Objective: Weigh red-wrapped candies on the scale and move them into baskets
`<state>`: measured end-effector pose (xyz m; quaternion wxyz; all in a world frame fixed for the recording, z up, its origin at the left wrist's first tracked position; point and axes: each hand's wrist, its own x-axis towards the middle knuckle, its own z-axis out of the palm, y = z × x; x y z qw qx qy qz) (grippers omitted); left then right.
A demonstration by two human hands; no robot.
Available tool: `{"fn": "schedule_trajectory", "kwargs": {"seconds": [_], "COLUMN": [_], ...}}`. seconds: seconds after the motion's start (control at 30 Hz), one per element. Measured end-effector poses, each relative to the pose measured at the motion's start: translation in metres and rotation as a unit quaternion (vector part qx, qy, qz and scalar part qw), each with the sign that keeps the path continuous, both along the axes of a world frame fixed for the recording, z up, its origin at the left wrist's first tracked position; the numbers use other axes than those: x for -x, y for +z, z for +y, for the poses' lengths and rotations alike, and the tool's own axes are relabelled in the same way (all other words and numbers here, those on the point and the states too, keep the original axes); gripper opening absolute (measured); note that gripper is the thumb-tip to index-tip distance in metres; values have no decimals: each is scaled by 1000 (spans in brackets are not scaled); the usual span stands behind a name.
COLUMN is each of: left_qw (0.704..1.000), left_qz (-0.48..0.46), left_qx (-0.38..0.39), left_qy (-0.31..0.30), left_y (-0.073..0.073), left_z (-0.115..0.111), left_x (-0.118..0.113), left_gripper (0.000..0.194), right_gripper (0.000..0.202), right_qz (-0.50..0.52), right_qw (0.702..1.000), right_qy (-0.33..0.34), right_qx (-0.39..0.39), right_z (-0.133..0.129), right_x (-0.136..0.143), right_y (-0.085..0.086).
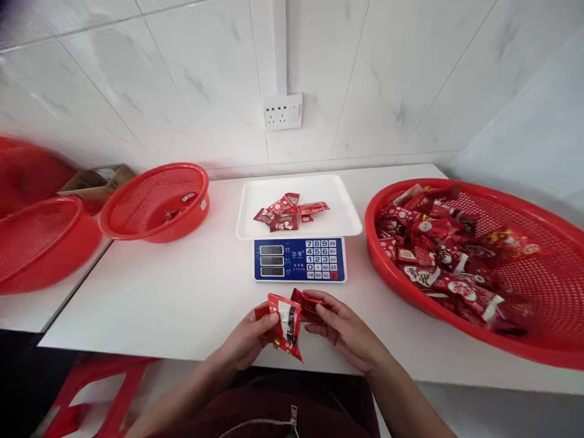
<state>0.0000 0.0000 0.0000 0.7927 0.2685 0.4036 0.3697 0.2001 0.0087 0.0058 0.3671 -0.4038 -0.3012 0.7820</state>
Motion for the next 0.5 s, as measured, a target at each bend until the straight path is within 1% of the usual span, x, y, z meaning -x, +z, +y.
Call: {"fn": "schedule_trajectory", "kwargs": {"seconds": [0.13,0.27,0.4,0.5], "left_qw": [1000,1000,1000,1000], "left_qz": [6,3,0,-2], "left_qx": [-4,-1,-2,-7], "left_qy": [2,8,7,-3], "left_y": [0,2,4,5], "left_z": [-2,-3,-3,-3], "left_x": [4,6,7,8], "left_gripper": [45,42,39,38], "right_gripper": [35,36,25,25], "right_qz": [21,26,-19,-79], "right_qw": [1000,1000,999,994], "right_qy": [-1,-15,-44,-68], "right_qx": [-12,2,25,-26], "right_z": [2,4,7,18], "right_x": [6,9,5,-1], "right_y": [6,6,1,3]}}
